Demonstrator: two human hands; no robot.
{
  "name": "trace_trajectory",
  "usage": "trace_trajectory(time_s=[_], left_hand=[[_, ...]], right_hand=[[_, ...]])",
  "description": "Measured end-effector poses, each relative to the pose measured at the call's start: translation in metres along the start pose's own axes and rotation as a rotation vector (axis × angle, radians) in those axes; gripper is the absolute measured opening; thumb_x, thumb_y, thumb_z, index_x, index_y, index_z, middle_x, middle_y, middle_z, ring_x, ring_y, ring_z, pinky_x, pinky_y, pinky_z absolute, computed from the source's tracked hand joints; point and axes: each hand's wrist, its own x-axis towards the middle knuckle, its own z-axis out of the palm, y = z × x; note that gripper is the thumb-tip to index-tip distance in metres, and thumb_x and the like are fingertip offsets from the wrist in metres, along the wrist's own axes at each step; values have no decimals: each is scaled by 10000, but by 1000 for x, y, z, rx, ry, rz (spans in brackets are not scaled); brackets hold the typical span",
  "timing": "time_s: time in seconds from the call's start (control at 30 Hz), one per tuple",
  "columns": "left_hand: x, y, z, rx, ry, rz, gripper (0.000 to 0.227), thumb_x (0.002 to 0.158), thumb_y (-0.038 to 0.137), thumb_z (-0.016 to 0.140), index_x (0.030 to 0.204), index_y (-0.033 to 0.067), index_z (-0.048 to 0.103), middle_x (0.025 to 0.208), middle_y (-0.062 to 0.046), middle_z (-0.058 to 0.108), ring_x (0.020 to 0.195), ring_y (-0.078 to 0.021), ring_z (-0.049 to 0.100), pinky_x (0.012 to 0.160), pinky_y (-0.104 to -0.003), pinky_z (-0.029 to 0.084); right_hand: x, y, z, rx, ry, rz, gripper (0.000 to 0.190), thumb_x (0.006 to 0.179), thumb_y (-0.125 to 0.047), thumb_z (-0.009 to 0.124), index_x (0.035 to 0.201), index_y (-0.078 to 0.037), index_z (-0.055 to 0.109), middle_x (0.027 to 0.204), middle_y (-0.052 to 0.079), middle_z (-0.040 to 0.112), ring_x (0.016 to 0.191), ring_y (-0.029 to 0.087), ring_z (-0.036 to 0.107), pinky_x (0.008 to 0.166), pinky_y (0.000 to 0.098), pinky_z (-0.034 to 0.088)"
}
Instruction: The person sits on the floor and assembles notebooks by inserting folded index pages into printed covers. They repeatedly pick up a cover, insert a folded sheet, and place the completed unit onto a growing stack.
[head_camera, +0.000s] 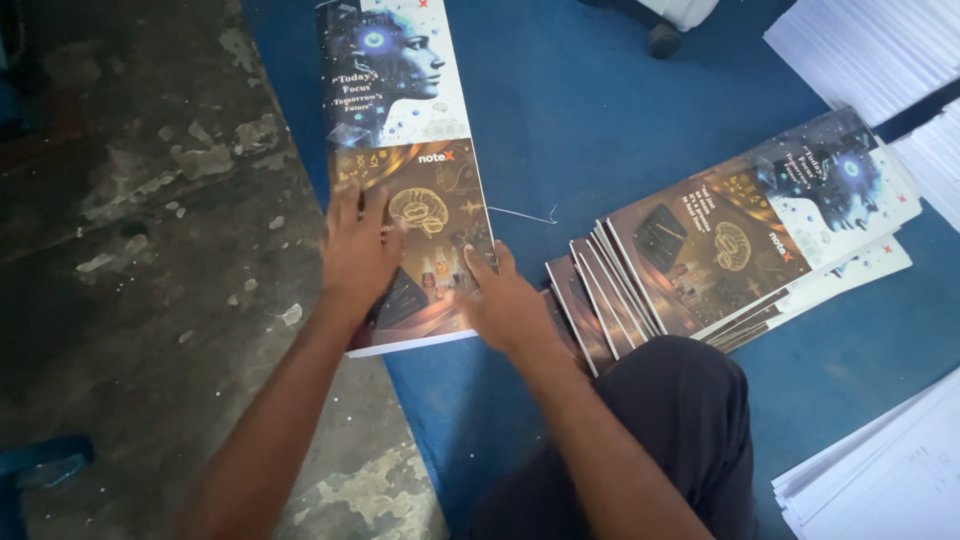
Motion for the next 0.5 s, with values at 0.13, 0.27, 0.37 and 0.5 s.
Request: trace_trajectory(time_s=[0.13,0.27,0.37,0.5], left_hand=[[-57,26,-44,62,-272,-5,1080,653,634,811,1550,215,378,1658,-203,120,1521,-426,83,1075,-738,268],[-82,42,-74,173,-477,-67,1385,428,598,960,1588,302,265,1694,-163,25,1510,-448,39,1092,-708,285],[-90,46,-75,180,-408,-84,1259,524,336,959,1568,350,255,1678,-149,41,1499,-500,143,1084,-614,400],[-95,41,-61,133,-305,-84,1115,645,79,872,1555,359,291,1667,-153,81,1394,-520,363,1035,-524,493]], right_hand=[[-3,0,-17,4,-178,-27,1194,624,-551,882,1563,-161,257,1608,327,118,1273,545,485,1013,541,478],[-1,-8,-28,-55,-324,-8,1476,462,-375,1022,1620,-199,125,1618,313,-3,1298,540,455,1023,545,469],[0,-18,-23,-211,-325,31,1402,542,-189,977,1618,-204,79,1649,317,11,1241,504,559,990,516,529],[-1,-16,-17,-194,-315,31,1318,595,-87,927,1614,-170,95,1638,361,-4,1157,505,611,949,482,559]])
